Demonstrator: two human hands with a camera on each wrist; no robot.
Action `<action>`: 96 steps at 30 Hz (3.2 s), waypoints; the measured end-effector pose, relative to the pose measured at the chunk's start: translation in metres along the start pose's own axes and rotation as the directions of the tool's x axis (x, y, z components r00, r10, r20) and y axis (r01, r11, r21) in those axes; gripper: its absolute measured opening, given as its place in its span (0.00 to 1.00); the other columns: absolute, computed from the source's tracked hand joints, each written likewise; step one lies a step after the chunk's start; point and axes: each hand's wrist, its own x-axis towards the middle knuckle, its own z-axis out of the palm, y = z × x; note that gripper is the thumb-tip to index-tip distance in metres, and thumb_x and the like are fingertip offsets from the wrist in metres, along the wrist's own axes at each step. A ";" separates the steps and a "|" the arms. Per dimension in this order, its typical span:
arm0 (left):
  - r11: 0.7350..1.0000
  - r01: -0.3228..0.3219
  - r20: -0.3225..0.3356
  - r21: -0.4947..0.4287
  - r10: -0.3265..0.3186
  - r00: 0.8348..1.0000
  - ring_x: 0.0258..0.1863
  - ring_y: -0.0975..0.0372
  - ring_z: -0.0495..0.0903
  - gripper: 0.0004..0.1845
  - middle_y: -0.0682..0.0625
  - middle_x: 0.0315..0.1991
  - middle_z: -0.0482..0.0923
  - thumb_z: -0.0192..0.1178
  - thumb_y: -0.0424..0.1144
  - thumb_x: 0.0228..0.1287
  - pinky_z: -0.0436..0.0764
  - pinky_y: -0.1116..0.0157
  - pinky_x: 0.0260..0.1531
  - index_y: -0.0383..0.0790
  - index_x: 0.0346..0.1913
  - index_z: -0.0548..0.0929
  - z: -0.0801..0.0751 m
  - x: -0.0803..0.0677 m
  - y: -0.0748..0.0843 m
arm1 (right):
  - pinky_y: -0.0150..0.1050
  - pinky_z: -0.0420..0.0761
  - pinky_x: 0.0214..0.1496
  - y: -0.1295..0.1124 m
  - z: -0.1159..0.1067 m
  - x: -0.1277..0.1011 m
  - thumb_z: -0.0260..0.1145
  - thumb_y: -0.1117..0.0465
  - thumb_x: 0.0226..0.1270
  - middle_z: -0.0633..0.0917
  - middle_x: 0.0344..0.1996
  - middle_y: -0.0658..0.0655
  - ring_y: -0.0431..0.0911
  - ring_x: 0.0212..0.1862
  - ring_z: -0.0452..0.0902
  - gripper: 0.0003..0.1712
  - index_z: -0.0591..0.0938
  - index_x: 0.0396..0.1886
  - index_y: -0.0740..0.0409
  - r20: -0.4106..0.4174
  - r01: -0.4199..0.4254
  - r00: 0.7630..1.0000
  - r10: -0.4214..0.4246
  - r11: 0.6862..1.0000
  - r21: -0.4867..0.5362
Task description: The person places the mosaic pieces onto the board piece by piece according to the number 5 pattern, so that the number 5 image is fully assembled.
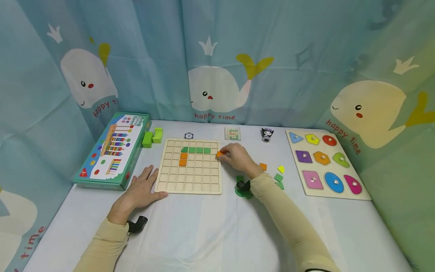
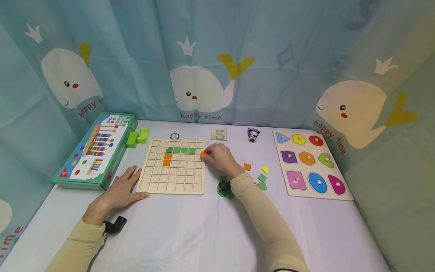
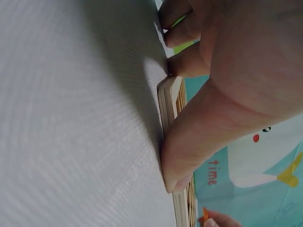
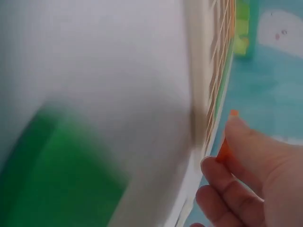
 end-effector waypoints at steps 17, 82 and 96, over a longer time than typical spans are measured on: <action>1.000 0.000 0.005 -0.002 0.000 1.000 0.72 0.37 0.45 0.51 0.27 0.73 0.47 0.65 0.58 0.60 0.47 0.32 0.62 0.23 0.71 0.58 0.000 0.001 0.000 | 0.41 0.76 0.51 -0.056 0.022 0.023 0.70 0.53 0.65 0.86 0.41 0.52 0.47 0.46 0.78 0.16 0.87 0.46 0.59 0.117 0.110 0.987 -0.110 0.994 0.004; 1.000 0.009 0.003 0.001 -0.009 1.000 0.72 0.37 0.46 0.50 0.28 0.73 0.47 0.65 0.58 0.60 0.47 0.33 0.62 0.23 0.71 0.58 0.000 -0.002 0.002 | 0.52 0.73 0.44 0.101 -0.050 -0.105 0.74 0.60 0.60 0.81 0.39 0.61 0.54 0.40 0.73 0.17 0.86 0.46 0.66 -0.016 -0.207 0.978 0.207 0.978 -0.004; 1.000 0.006 0.018 -0.003 -0.006 1.000 0.72 0.37 0.46 0.52 0.27 0.73 0.47 0.65 0.59 0.59 0.47 0.33 0.62 0.23 0.72 0.57 0.000 0.000 0.002 | 0.54 0.74 0.52 0.069 -0.039 -0.088 0.73 0.60 0.61 0.84 0.40 0.62 0.56 0.43 0.77 0.16 0.85 0.43 0.68 -0.080 -0.173 0.980 0.180 0.982 0.080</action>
